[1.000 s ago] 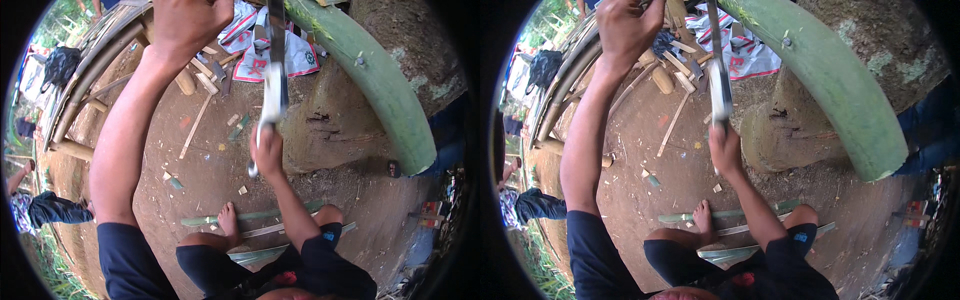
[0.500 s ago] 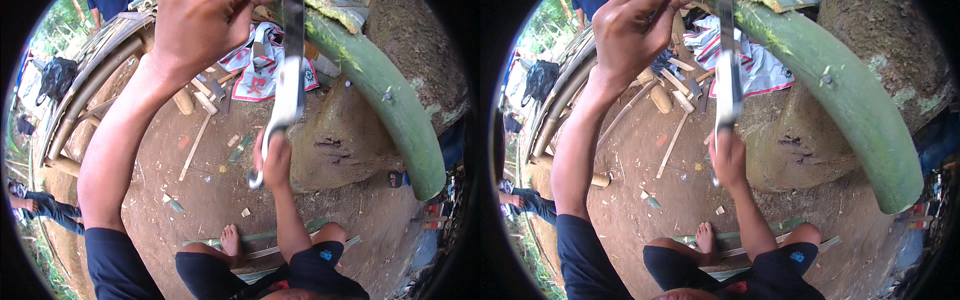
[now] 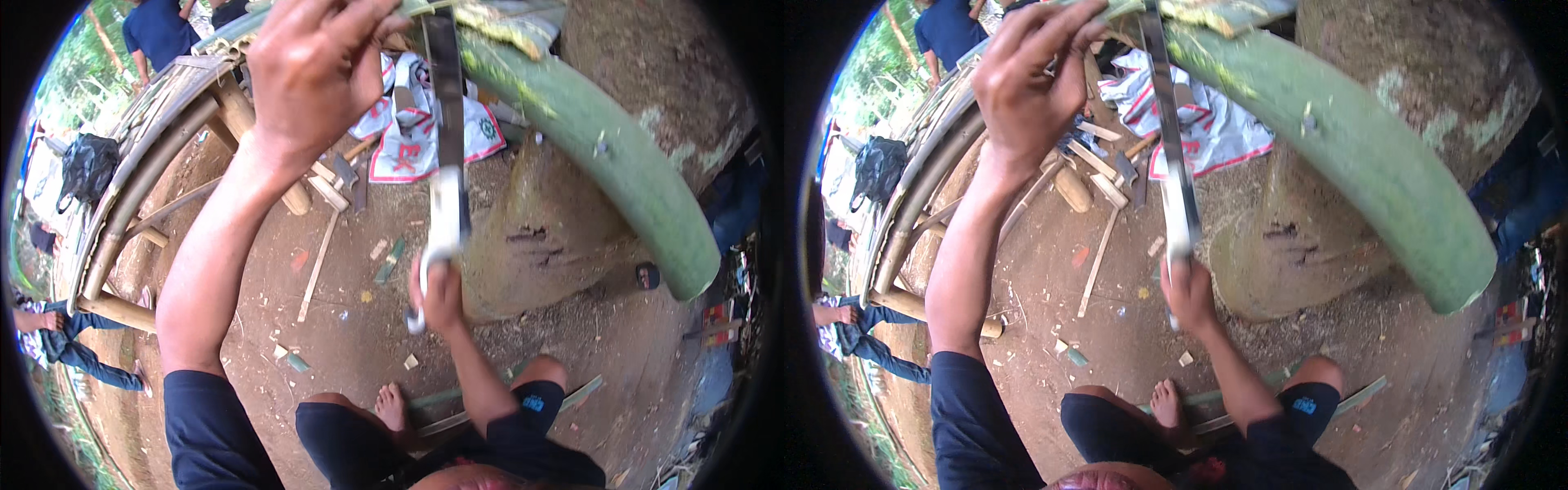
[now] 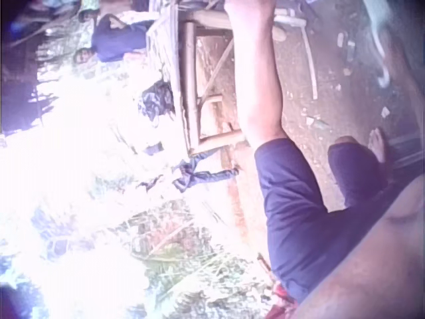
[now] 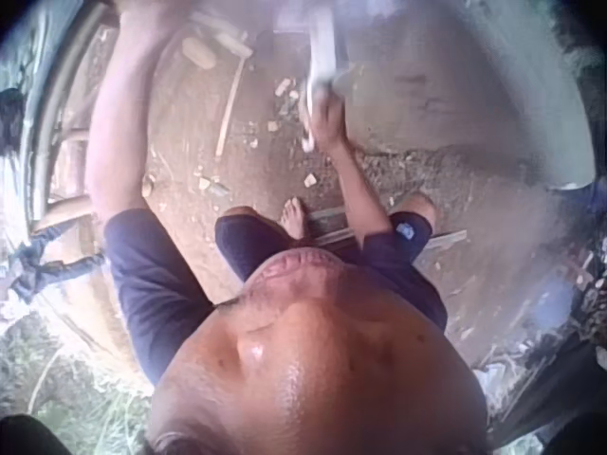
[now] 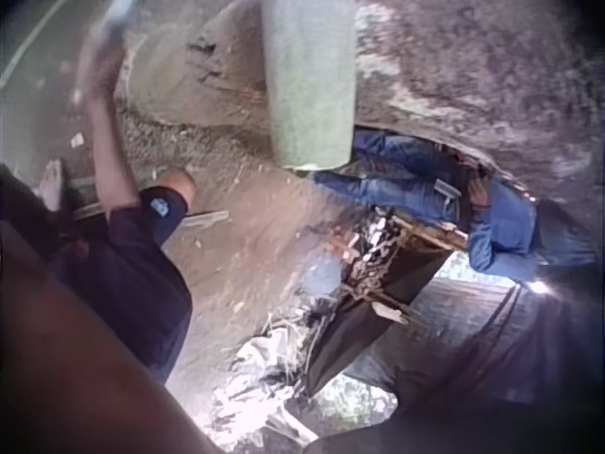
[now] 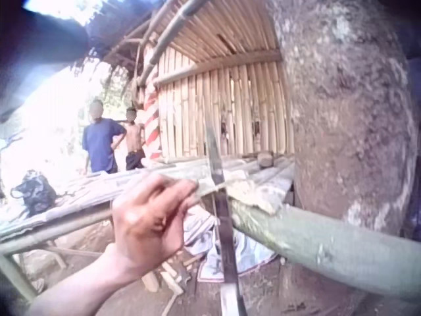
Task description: The person uses a machete to split a long bamboo pole into smaller strips on a wooden workbench. They then use a hand saw to cut the bamboo strips into shorter pieces.
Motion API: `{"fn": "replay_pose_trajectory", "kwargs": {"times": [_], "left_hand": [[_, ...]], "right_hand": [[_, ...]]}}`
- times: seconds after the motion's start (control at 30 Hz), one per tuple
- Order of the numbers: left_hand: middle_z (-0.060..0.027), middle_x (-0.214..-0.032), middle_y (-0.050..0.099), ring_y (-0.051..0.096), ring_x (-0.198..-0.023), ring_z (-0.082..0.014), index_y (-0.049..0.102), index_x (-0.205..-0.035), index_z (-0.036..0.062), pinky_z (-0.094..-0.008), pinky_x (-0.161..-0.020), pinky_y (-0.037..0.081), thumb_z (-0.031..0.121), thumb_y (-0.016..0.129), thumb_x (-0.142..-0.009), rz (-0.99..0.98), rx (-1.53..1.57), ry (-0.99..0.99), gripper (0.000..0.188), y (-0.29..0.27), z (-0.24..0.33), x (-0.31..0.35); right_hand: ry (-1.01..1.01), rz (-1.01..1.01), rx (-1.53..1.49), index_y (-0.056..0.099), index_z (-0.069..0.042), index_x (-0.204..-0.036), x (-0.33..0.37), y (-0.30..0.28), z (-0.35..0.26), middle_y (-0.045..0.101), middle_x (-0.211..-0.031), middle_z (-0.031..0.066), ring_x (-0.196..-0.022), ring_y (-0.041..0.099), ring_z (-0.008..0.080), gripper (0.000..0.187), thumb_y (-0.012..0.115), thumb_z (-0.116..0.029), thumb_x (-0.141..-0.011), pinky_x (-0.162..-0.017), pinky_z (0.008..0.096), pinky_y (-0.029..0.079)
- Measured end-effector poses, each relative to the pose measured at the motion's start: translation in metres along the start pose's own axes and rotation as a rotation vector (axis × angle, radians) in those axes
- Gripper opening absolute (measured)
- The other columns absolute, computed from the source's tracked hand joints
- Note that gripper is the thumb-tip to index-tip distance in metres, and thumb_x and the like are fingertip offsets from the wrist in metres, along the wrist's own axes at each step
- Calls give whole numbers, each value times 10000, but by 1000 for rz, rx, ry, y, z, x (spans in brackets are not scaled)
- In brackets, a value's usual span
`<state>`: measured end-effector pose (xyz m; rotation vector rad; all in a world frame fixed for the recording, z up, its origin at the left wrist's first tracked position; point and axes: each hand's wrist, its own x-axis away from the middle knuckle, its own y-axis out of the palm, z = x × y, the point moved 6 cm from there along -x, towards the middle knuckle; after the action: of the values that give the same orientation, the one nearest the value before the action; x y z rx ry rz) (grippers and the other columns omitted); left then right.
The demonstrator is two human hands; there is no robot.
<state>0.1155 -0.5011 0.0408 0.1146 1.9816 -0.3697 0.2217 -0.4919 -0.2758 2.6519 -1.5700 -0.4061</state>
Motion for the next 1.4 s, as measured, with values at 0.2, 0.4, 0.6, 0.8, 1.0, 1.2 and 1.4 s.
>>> {"fn": "replay_pose_trajectory", "kwargs": {"times": [0.2, 0.4, 0.6, 0.8, 1.0, 1.2, 1.4], "left_hand": [[-98, -743, 603, 578, -632, -225, 695, -944, 18, -319, -547, 459, -13, 734, -733, 58, 43, 59, 217, 2, -3, -5], [-109, -730, 615, 561, -623, -194, 708, -921, -4, -307, -537, 441, 15, 713, -786, -29, -23, 51, 136, 8, -3, 3], [-116, -739, 628, 597, -652, -206, 715, -940, -11, -307, -567, 468, -2, 716, -779, 89, 22, 95, 162, 1, -3, -1], [-116, -732, 617, 578, -643, -212, 710, -904, -4, -317, -549, 450, 16, 725, -780, -29, 11, 42, 126, 14, 4, 0], [-108, -743, 614, 585, -656, -225, 699, -948, 9, -319, -568, 463, 4, 718, -768, 51, 60, 58, 181, 7, 0, 6], [-92, -739, 608, 582, -638, -219, 702, -939, 26, -314, -541, 462, 4, 744, -738, 48, 8, 73, 207, 2, 1, 0], [-111, -746, 603, 591, -645, -252, 701, -962, 44, -334, -557, 471, -35, 728, -732, 35, 50, -6, 245, 10, 5, 0]], "right_hand": [[-65, 54, 19, 503, -45, -816, 11, 8, 7, 439, -517, -11, -419, 427, 83, 531, 305, -494, -1019, -406, 251, 351], [-118, -48, 153, 531, 16, -913, -58, 9, -33, 533, -689, 126, -564, 549, 235, 157, 524, -135, -954, -499, 357, 409], [-129, 140, 46, 506, -9, -998, 30, 0, 22, 539, -707, 52, -564, 519, 122, 324, 364, -299, -1011, -502, 273, 415], [-178, 78, 123, 552, -22, -844, -42, 2, -30, 503, -594, 22, -467, 484, 119, 457, 334, -383, -1021, -439, 282, 373], [-51, 12, 39, 520, -10, -857, -36, 10, -11, 553, -692, 41, -565, 525, 155, 350, 411, -304, -1011, -510, 318, 413], [-133, 114, 71, 523, -18, -833, -3, 12, -1, 487, -564, 33, -442, 468, 125, 358, 375, -299, -999, -426, 270, 379], [-124, -62, -81, 522, -7, -857, -78, 12, -50, 500, -609, 69, -500, 485, 167, 281, 428, -237, -987, -469, 321, 388]]}}
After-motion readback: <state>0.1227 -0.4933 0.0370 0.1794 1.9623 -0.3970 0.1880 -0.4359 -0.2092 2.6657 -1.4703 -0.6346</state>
